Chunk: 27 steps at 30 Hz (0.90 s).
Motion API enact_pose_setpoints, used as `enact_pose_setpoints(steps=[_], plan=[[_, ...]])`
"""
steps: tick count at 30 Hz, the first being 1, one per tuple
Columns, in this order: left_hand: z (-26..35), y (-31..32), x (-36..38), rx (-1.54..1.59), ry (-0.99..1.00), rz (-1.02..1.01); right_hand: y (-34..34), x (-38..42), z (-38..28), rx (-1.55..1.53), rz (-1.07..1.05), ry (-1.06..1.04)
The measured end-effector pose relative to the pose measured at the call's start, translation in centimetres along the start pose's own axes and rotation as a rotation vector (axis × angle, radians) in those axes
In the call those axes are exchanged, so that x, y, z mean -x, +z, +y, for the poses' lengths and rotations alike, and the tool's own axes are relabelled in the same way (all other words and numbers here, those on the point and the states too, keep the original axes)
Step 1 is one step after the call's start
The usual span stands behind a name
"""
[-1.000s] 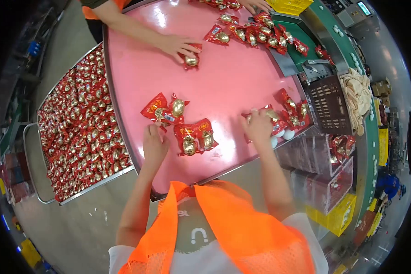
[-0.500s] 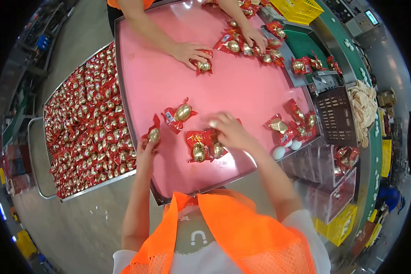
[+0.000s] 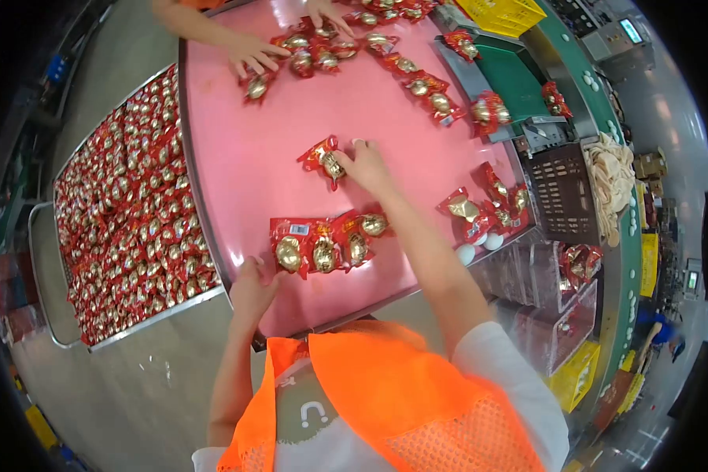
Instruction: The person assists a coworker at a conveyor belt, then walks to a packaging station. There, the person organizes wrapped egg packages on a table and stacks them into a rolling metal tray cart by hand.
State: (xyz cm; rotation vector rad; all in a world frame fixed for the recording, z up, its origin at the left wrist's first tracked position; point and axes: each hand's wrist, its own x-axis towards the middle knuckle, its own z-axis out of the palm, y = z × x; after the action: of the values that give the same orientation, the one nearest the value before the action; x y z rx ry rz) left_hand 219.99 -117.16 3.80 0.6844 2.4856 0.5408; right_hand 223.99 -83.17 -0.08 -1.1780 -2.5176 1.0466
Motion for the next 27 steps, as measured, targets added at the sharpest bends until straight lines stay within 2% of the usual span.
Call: enact_pose_setpoints(steps=[1, 3, 4, 6, 7, 9, 11, 13, 15, 18, 19, 21, 23, 24, 26, 27], plan=[[0.4, -0.3, -0.7, 0.002, 0.024, 0.0, -0.3, 0.9, -0.5, 0.004, 0.023, 0.005], [1.2, -0.2, -2.0, 0.071, 0.198, 0.238, -0.2, 2.8, -2.4, 0.329, 0.087, -0.401], [2.0, -0.1, -2.7, 0.076, 0.221, 0.217, 0.0, 2.8, -1.5, 0.341, 0.099, -0.374], [3.8, -0.5, -5.4, 0.137, 0.337, 0.161, 0.1, 2.0, -0.4, 0.248, -0.094, -0.301], [4.7, -0.6, -6.7, 0.13, 0.397, 0.135, -1.0, 2.1, 0.3, 0.09, -0.039, -0.255], [6.3, -0.5, -9.6, 0.087, 0.444, 0.131, -3.9, 3.3, 2.5, -0.012, 0.156, -0.183], [8.4, -0.3, -12.6, 0.018, 0.529, 0.115, -7.1, 5.9, 5.4, 0.046, 0.363, -0.197], [11.4, 0.6, -15.0, -0.01, 0.584, 0.103, -9.5, 9.7, 7.4, 0.113, 0.352, -0.066], [15.4, 2.2, -16.9, 0.04, 0.772, 0.153, -9.4, 12.7, 9.4, 0.29, 0.296, -0.026], [22.9, 6.0, -19.7, 0.076, 0.83, 0.102, -7.9, 15.7, 8.5, 0.158, -0.003, 0.015], [25.4, 7.6, -20.9, 0.102, 0.883, 0.091, -6.6, 15.9, 8.9, 0.199, 0.062, -0.049], [30.8, 9.9, -23.1, 0.133, 0.957, 0.1, -6.7, 15.9, 8.2, 0.208, 0.087, -0.036], [36.2, 11.3, -25.2, -0.034, 1.049, 0.133, -6.7, 15.9, 8.3, 0.146, 0.112, 0.001], [38.2, 12.2, -27.1, -0.023, 1.069, 0.157, -6.9, 16.1, 8.3, 0.129, 0.129, -0.014], [41.7, 14.9, -30.9, -0.397, 1.329, 0.41, -6.6, 16.3, 8.7, 0.087, 0.161, -0.022], [42.5, 15.8, -32.5, -0.502, 1.374, 0.393, -6.5, 16.2, 9.0, 0.069, 0.187, -0.045]])
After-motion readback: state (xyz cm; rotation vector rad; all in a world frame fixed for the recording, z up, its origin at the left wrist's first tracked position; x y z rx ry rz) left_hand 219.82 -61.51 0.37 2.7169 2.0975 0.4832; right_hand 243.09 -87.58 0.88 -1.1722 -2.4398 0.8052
